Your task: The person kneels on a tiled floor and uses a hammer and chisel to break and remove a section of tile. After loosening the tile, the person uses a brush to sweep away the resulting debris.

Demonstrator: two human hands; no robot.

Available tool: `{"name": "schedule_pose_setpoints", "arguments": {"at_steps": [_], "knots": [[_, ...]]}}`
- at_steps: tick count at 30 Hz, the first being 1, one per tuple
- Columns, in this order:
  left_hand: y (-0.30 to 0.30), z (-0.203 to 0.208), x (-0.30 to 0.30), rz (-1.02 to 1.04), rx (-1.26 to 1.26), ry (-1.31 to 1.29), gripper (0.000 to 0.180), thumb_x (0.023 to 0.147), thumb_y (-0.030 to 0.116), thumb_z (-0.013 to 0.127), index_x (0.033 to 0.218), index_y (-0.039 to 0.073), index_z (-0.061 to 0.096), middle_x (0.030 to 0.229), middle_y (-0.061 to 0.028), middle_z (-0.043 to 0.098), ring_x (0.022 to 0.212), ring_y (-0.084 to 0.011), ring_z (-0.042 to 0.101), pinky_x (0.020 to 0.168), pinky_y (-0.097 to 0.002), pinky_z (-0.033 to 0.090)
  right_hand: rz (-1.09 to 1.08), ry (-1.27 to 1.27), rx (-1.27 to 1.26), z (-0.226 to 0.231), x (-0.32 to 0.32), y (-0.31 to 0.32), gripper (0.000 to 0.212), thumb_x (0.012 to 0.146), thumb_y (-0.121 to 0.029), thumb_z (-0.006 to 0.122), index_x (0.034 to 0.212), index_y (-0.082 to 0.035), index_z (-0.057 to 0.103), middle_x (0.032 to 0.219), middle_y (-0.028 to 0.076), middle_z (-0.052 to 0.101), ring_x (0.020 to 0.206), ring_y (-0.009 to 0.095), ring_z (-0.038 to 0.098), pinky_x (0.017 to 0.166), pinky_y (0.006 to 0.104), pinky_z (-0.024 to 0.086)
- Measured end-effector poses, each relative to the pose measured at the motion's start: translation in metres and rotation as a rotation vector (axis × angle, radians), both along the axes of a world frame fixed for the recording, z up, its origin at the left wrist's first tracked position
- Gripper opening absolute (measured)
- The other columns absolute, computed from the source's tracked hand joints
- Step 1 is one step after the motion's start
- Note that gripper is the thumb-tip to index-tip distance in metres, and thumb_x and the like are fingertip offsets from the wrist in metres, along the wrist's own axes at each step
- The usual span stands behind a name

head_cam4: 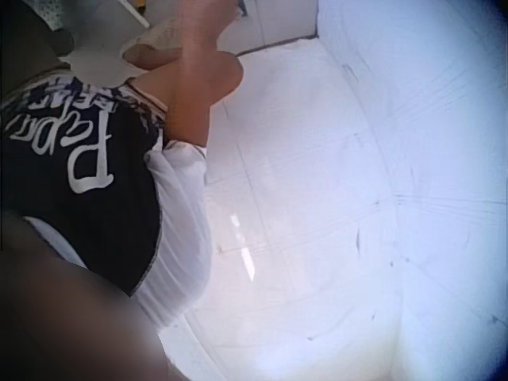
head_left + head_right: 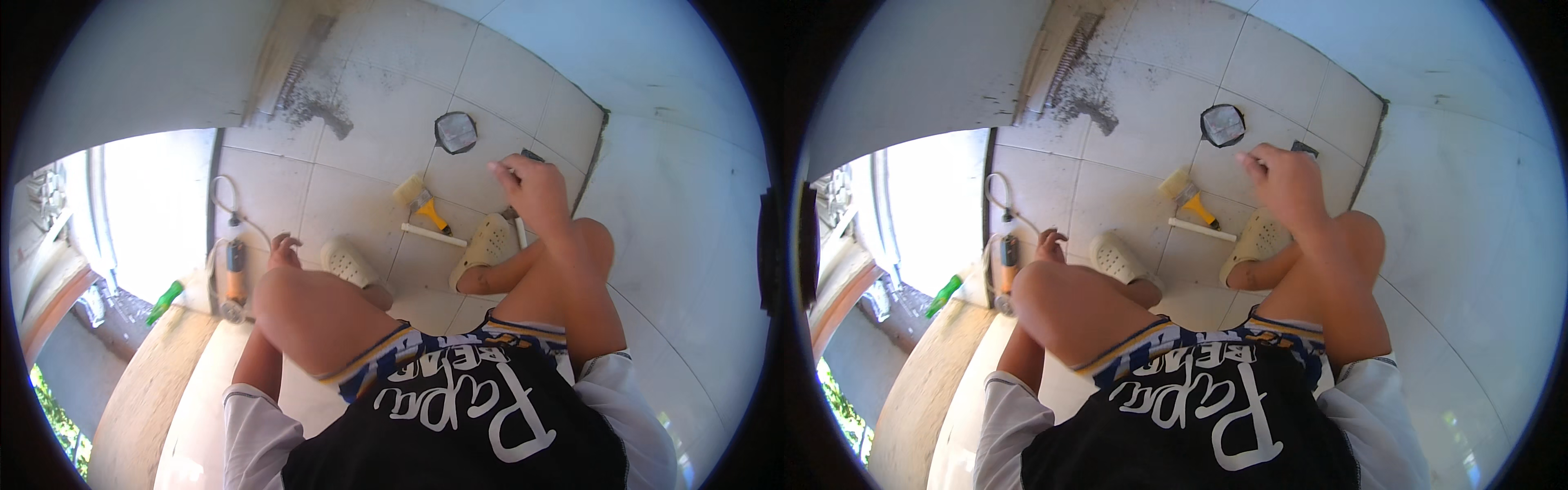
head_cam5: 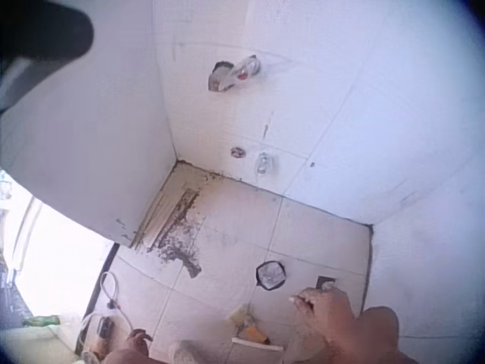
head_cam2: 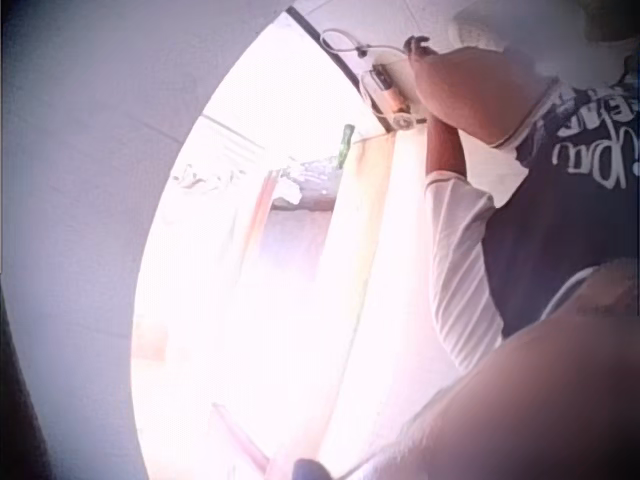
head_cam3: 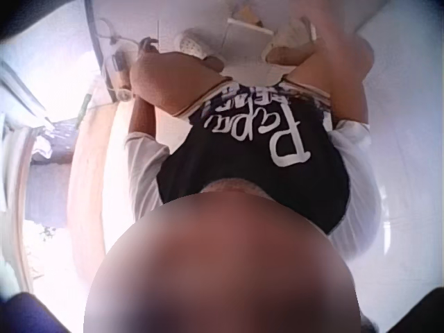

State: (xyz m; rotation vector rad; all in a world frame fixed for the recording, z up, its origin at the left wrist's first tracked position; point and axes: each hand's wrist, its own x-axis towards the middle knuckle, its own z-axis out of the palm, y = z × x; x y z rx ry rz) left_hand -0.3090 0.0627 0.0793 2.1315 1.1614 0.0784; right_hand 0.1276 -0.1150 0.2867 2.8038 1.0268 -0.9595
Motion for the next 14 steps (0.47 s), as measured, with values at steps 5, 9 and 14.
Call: {"name": "schedule_pose_setpoints", "arguments": {"at_steps": [5, 9, 14], "knots": [[0.036, 0.129, -0.049, 0.686, -0.591, 0.025, 0.028, 0.092, 0.008, 0.040, 0.107, 0.007, 0.063, 0.098, -0.0086, 0.068, 0.079, -0.0195, 0.068, 0.063, -0.0299, 0.049, 0.061, -0.153, 0.499, 0.148, 0.020, -0.011, 0.022, 0.087, -0.015, 0.068, 0.105, -0.003, 0.066, 0.099, 0.013, 0.067, 0.082, 0.027, 0.066, 0.074, 0.0331, 0.052], [0.005, 0.235, -0.052, 0.836, -0.746, -0.135, 0.031, 0.089, 0.004, 0.038, 0.113, 0.006, 0.059, 0.099, -0.0073, 0.064, 0.088, -0.0170, 0.065, 0.067, -0.0298, 0.049, 0.101, -0.195, 0.533, 0.270, 0.030, -0.010, 0.020, 0.088, -0.012, 0.066, 0.106, -0.003, 0.066, 0.094, 0.013, 0.066, 0.080, 0.025, 0.066, 0.071, 0.0329, 0.052], [-0.071, 0.353, -0.048, 0.523, -0.793, -0.056, 0.027, 0.093, 0.020, 0.051, 0.108, 0.003, 0.066, 0.092, -0.0085, 0.069, 0.080, -0.0168, 0.064, 0.068, -0.0314, 0.053, 0.096, 0.029, 0.368, 0.405, -0.018, 0.049, 0.017, 0.090, -0.009, 0.064, 0.105, -0.001, 0.066, 0.093, 0.012, 0.066, 0.078, 0.018, 0.064, 0.071, 0.0277, 0.050]]}}
